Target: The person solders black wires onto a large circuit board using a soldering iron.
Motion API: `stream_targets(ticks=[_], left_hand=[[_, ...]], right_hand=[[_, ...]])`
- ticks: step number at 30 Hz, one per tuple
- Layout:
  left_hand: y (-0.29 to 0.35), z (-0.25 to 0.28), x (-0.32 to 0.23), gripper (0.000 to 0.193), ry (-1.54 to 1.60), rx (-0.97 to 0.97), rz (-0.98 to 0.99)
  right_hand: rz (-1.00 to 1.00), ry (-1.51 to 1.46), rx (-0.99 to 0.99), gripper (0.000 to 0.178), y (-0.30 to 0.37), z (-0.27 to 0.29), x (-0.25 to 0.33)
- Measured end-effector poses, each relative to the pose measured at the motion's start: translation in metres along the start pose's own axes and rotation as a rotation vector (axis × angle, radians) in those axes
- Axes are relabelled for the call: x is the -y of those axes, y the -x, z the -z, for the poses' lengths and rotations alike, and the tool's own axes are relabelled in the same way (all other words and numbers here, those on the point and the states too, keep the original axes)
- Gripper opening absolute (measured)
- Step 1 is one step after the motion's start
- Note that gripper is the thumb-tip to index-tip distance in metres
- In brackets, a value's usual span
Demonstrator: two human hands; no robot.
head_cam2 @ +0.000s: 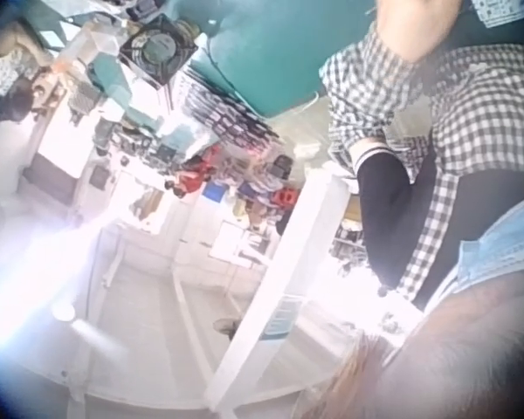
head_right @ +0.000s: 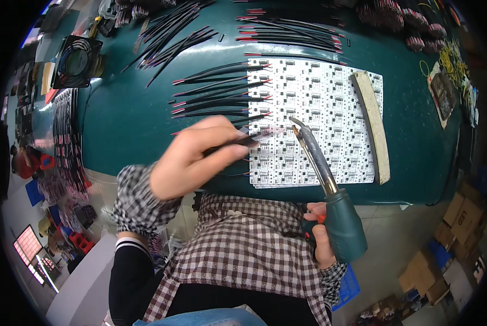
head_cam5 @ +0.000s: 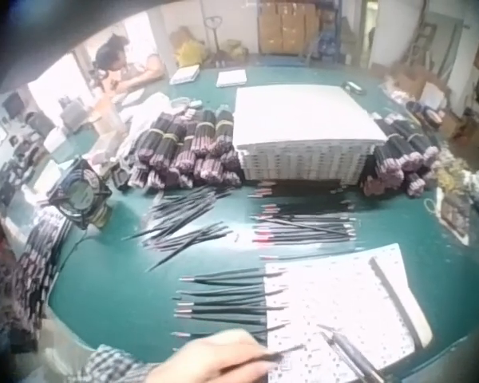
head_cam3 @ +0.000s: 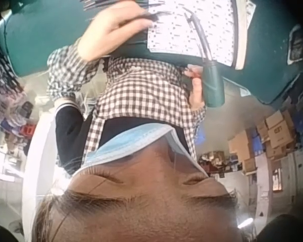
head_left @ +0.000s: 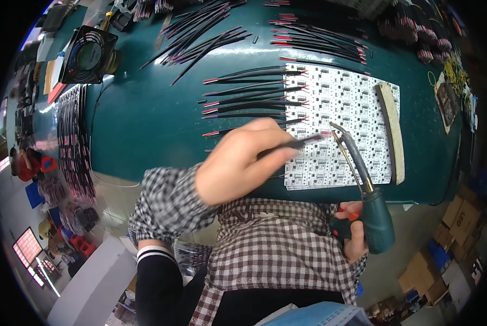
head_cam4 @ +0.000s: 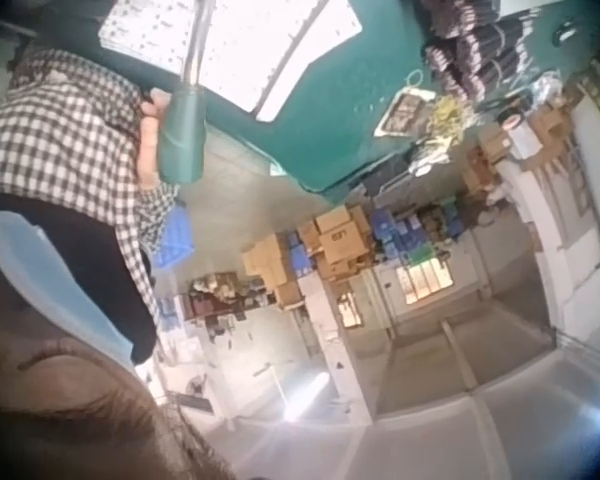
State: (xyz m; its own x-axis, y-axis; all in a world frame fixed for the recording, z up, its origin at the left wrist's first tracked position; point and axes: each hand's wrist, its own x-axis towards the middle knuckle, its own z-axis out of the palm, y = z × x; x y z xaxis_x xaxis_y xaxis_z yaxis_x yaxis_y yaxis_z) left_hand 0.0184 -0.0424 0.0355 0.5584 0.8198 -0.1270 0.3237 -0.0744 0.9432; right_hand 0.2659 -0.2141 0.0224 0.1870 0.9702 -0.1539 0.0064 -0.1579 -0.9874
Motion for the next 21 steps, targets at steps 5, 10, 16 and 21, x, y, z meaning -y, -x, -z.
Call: stream_targets(ticks=[5,10,16,21], left_hand=[[-0.011,-0.013,0.025,0.019,0.141,-0.026,0.322],[-0.01,-0.017,0.021,0.016,0.131,-0.039,0.322],[0.003,-0.015,0.014,0.018,0.105,-0.119,0.207],[-0.01,-0.021,0.014,0.016,0.012,-0.089,0.28]], right_hand=[[0.038,-0.018,-0.056,0.043,0.006,-0.001,-0.004],[0.001,-0.006,-0.001,0.045,0.005,0.004,-0.006],[-0.007,-0.02,-0.012,0.047,0.005,0.005,-0.008],[-0.039,0.042,0.096,0.049,0.0,0.005,0.003]])
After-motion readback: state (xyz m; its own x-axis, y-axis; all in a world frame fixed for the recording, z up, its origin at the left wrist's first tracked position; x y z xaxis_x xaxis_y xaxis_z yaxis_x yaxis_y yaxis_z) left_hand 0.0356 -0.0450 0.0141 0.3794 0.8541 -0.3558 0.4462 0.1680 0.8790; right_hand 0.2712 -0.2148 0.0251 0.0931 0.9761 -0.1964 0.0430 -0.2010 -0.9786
